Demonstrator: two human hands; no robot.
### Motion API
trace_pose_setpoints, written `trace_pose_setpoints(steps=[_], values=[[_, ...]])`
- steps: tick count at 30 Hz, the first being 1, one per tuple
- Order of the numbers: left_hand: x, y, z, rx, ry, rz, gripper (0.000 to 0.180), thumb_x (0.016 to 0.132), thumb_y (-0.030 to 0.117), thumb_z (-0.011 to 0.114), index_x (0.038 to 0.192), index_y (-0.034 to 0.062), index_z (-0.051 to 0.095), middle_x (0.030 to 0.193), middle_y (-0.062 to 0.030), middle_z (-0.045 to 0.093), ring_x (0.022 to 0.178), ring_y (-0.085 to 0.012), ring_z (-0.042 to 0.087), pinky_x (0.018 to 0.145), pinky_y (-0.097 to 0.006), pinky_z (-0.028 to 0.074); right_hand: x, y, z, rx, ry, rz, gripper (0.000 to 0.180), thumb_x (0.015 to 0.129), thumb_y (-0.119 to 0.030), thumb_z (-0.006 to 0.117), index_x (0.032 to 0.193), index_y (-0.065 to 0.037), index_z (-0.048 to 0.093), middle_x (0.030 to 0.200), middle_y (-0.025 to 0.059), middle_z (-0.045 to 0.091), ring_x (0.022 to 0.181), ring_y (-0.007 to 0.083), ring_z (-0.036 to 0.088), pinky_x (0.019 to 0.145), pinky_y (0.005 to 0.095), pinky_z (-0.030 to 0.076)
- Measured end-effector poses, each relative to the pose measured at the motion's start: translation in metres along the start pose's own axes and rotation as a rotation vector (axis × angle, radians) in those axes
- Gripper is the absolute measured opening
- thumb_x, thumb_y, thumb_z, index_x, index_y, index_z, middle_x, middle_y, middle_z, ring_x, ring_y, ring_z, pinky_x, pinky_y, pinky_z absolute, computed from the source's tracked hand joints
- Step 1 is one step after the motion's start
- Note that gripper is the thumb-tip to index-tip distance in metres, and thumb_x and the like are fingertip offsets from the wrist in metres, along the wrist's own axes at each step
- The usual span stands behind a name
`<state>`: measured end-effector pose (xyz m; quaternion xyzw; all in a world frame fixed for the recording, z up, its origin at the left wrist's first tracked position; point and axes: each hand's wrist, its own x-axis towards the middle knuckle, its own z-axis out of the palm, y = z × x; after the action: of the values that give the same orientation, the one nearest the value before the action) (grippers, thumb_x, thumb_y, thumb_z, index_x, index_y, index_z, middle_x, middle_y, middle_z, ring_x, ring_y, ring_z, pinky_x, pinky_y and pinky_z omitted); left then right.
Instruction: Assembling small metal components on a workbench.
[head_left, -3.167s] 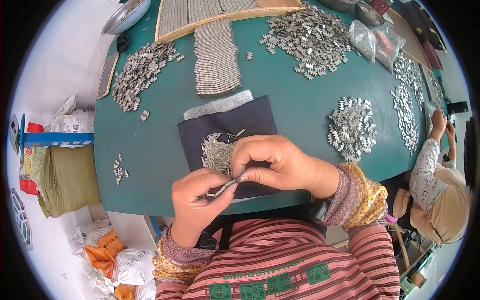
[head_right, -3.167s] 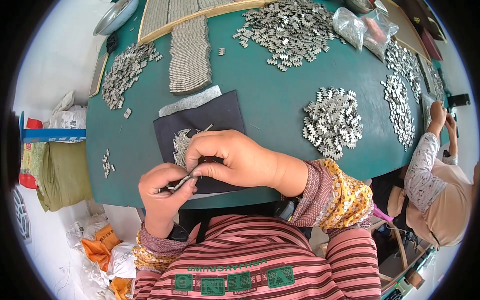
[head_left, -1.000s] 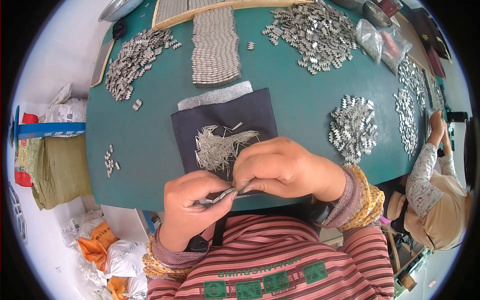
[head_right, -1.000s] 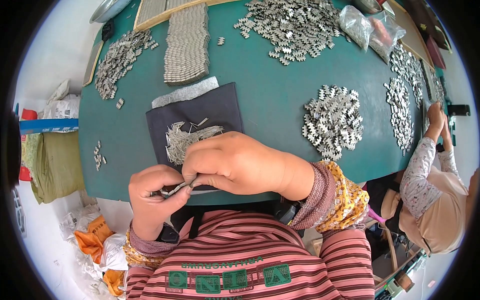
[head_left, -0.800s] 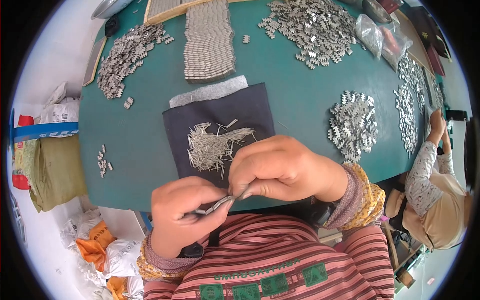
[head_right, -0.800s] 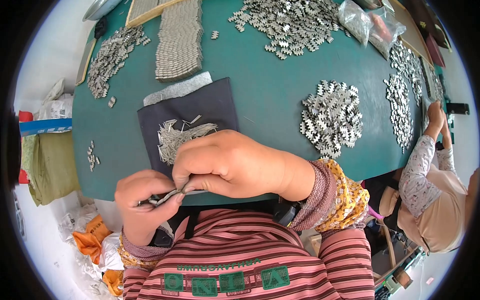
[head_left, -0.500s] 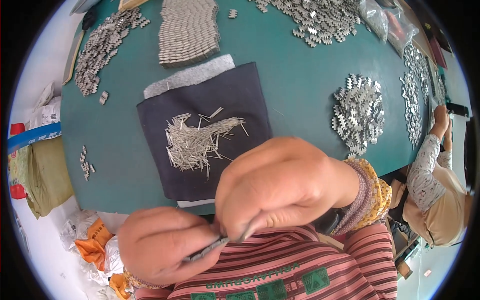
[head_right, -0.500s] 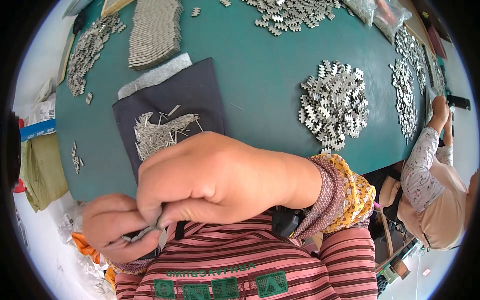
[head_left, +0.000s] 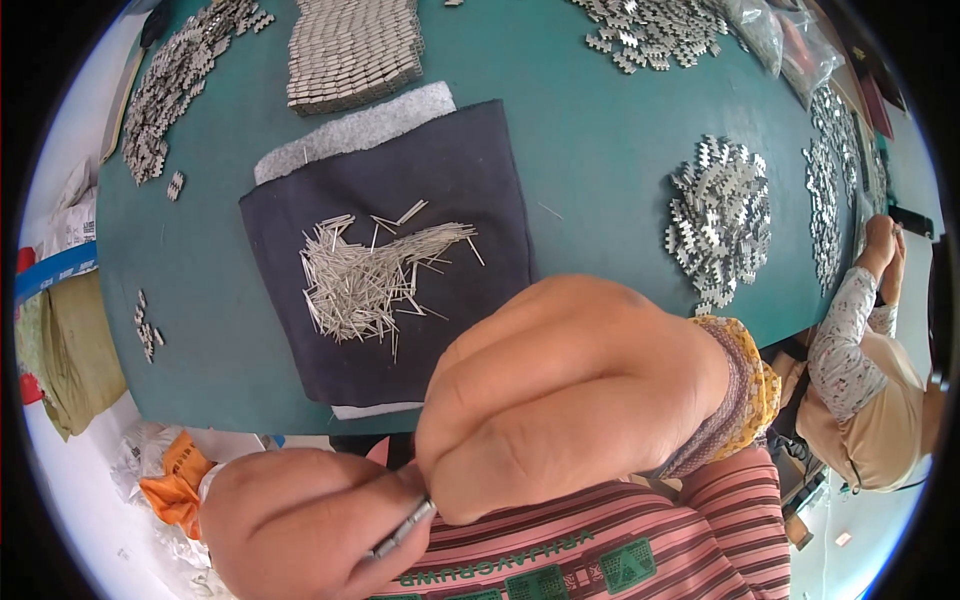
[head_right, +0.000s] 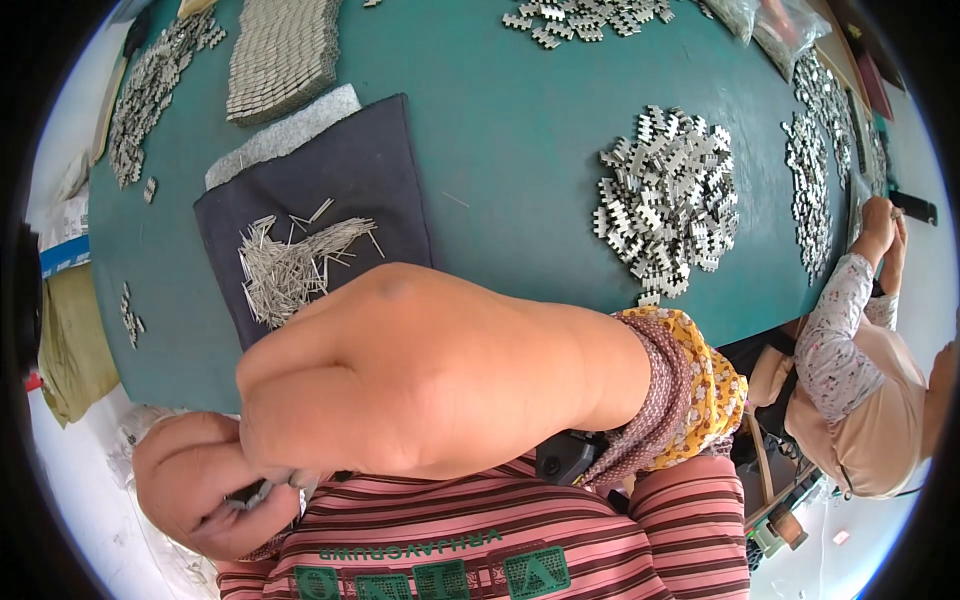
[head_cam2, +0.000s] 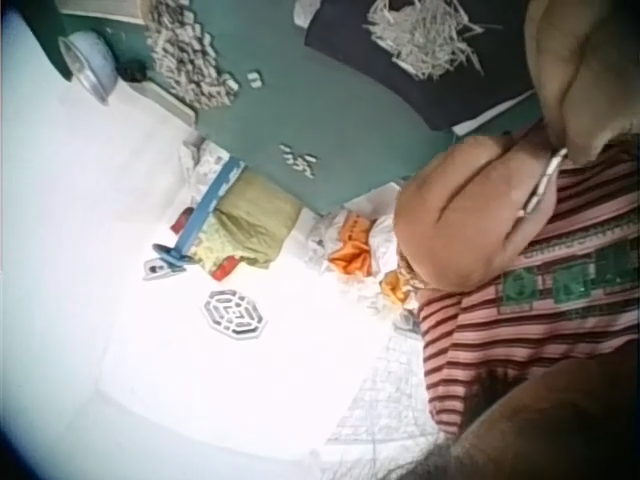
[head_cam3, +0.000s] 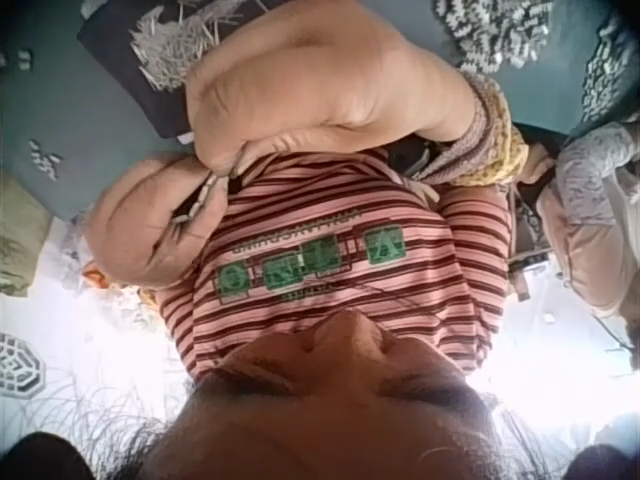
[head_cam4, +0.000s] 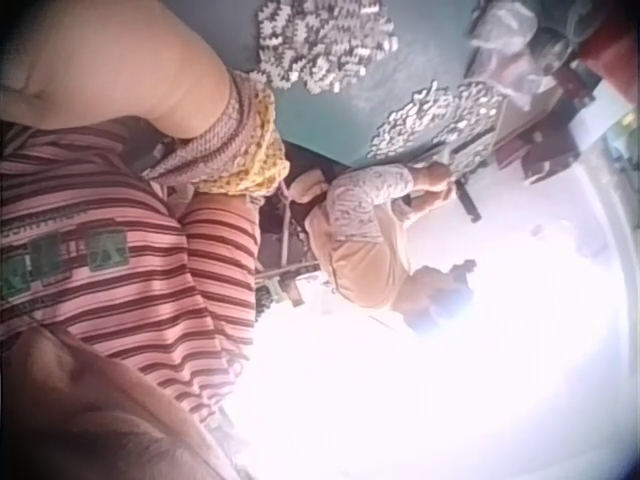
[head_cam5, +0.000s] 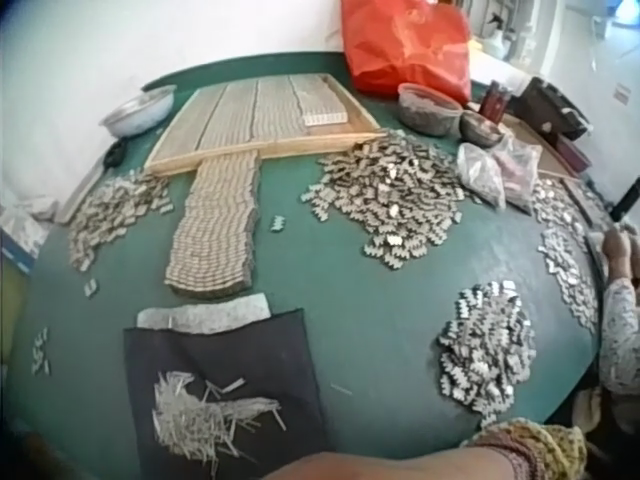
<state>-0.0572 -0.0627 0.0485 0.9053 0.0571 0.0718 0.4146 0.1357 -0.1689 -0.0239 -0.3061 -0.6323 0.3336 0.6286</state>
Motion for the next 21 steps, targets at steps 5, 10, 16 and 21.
trace_pose_setpoints(steps=[5,10,16,21], values=[[0.006,-0.012,0.011,-0.018,0.051,-0.232,0.017,0.067,0.003,0.078,0.081,0.0047,0.068,0.064,-0.0068,0.06,0.05,-0.0178,0.057,0.045,-0.028,0.043,-0.004,0.004,-0.003,-0.371,-0.101,-0.063,0.013,0.081,-0.011,0.066,0.085,0.001,0.067,0.081,0.0105,0.063,0.065,0.0238,0.064,0.052,0.0301,0.051],[0.004,-0.022,0.015,-0.163,0.135,-0.347,0.013,0.067,0.001,0.076,0.076,0.0013,0.067,0.065,-0.0081,0.062,0.055,-0.0163,0.059,0.049,-0.026,0.044,-0.006,0.015,0.007,-0.472,-0.017,-0.078,0.013,0.07,-0.011,0.065,0.081,-0.005,0.061,0.073,0.0041,0.046,0.058,0.0202,0.052,0.046,0.0327,0.043],[0.0,-0.024,0.026,-0.533,0.427,-0.371,0.012,0.074,-0.008,0.072,0.085,-0.0048,0.067,0.074,-0.0108,0.064,0.063,-0.014,0.064,0.054,-0.024,0.049,0.004,0.007,0.006,-0.512,0.0,0.023,0.028,0.077,-0.012,0.071,0.104,-0.007,0.069,0.08,0.0028,0.057,0.063,0.0195,0.06,0.052,0.031,0.048],[-0.008,-0.025,0.027,-0.769,0.364,-0.426,0.011,0.087,-0.005,0.065,0.097,-0.0083,0.066,0.083,-0.0119,0.066,0.079,-0.0196,0.071,0.069,-0.027,0.061,0.008,0.002,0.011,-0.533,0.035,0.12,0.022,0.075,-0.004,0.071,0.096,-0.011,0.069,0.085,0.0022,0.062,0.073,0.0227,0.063,0.061,0.0325,0.052]])
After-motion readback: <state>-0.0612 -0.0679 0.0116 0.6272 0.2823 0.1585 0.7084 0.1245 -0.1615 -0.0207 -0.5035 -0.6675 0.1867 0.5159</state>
